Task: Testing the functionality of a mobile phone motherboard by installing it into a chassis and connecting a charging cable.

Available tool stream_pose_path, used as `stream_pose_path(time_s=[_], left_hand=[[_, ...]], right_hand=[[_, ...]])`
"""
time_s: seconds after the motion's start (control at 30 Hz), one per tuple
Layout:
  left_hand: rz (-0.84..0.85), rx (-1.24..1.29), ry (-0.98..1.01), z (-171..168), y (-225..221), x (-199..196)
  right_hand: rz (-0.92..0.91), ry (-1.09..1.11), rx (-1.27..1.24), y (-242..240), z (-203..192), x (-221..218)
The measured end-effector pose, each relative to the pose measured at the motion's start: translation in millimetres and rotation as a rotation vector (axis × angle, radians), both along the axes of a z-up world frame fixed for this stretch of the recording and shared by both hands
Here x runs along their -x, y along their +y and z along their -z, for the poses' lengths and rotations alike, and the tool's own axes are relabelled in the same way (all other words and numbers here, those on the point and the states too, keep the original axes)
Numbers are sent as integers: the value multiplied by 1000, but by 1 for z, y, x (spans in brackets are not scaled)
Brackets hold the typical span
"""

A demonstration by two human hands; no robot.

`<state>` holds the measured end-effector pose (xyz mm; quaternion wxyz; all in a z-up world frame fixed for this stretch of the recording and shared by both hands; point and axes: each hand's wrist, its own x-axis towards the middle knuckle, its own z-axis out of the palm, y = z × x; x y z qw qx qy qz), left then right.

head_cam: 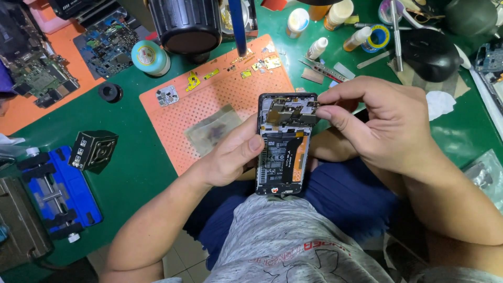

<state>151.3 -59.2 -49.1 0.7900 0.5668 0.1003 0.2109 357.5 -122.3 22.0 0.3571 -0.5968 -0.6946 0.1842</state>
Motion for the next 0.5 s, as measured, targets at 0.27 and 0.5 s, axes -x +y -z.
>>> stream_pose_path(time_s=[0.27, 0.5], left_hand=[[-7, 40, -24, -3, -1, -2], [-26, 18, 56, -1, 0, 2]], right_hand=[[-44, 58, 21, 3, 3, 2], [-22, 83, 12, 4, 6, 2]])
